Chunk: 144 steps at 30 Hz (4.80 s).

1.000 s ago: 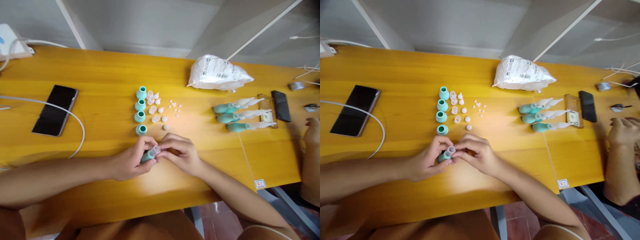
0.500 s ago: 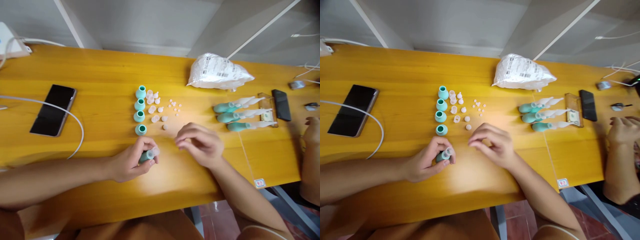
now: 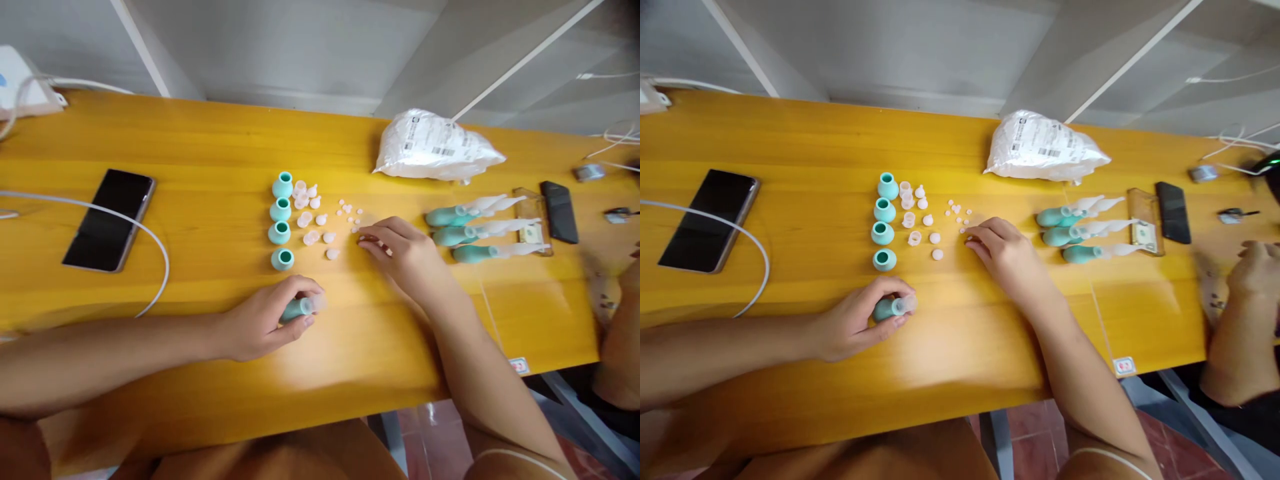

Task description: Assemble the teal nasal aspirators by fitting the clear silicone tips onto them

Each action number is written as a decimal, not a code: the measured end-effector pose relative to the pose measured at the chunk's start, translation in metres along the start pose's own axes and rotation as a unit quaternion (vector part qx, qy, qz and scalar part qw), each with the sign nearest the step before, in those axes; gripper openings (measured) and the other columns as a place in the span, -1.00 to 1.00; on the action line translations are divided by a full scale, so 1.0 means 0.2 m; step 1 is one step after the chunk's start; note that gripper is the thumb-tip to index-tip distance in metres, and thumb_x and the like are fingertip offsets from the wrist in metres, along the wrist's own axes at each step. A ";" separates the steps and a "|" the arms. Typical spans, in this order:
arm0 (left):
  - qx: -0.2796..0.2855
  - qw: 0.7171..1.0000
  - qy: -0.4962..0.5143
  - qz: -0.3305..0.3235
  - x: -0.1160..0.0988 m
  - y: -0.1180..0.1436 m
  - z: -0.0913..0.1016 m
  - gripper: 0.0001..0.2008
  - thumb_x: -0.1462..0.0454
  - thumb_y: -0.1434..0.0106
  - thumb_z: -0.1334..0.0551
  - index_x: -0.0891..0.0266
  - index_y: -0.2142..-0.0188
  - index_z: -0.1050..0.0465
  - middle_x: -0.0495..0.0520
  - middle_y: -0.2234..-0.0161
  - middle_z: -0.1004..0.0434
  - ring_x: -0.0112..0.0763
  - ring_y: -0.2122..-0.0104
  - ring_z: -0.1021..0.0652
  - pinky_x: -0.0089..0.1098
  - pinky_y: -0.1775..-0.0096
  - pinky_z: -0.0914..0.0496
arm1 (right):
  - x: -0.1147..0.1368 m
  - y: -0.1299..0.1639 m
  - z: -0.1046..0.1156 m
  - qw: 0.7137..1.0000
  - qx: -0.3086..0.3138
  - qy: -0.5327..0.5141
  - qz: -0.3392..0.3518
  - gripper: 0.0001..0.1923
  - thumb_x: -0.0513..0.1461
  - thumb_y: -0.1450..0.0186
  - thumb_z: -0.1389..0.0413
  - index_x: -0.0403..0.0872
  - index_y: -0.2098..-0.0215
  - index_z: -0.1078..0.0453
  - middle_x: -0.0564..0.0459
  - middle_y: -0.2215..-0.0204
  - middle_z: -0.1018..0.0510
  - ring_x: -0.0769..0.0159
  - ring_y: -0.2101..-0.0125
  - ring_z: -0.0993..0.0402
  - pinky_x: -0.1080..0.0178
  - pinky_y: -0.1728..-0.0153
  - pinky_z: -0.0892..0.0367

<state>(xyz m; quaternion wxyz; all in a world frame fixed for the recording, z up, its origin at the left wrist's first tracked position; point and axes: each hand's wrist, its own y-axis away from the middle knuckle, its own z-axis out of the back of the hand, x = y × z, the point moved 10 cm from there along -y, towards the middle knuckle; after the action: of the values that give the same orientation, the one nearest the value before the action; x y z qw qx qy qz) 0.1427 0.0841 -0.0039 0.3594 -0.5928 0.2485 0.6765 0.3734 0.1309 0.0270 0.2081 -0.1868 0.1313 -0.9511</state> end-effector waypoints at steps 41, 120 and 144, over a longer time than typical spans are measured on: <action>-0.019 0.992 0.120 0.031 0.13 0.04 -0.03 -0.69 0.04 -0.65 -0.30 0.07 -0.05 -0.19 0.04 0.04 -0.39 -0.36 0.11 -0.52 -0.30 0.04 -0.49 | 0.57 0.17 -0.38 0.735 0.188 -0.642 -0.105 -0.50 0.14 -0.72 -0.02 0.00 0.24 -0.36 0.19 0.51 -0.40 0.36 0.51 -0.27 0.27 0.43 -0.25; 0.082 0.825 -0.295 -0.474 -0.37 0.28 -0.23 -0.88 0.30 -0.44 -0.42 0.04 0.25 -0.59 0.02 0.09 -0.77 -0.33 0.26 -0.58 -0.25 0.34 -0.50 | -0.68 0.26 0.75 0.951 -0.061 0.198 -0.229 -0.72 -0.06 -0.26 -0.63 -0.03 0.36 -0.74 -0.05 0.48 -0.71 0.34 0.53 -0.46 0.11 0.40 -0.20; 0.110 0.992 -0.056 0.010 -0.01 0.07 -0.19 -0.80 0.12 -0.53 -0.34 0.18 0.04 -0.46 -0.03 0.25 -0.51 -0.40 0.34 -0.47 -0.40 0.26 -0.37 | 0.62 0.51 -0.02 0.859 -0.156 -0.447 -0.196 -0.62 -0.16 -0.61 -0.30 0.11 -0.36 -0.55 0.04 0.21 -0.68 0.27 0.38 -0.72 0.22 0.38 -0.73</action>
<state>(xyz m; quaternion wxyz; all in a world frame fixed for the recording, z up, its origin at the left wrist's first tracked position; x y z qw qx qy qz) 0.1564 0.0466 -0.0100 0.4288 -0.5085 0.3069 0.6808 0.3029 -0.0139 0.0266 0.0219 -0.6438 0.1310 -0.7536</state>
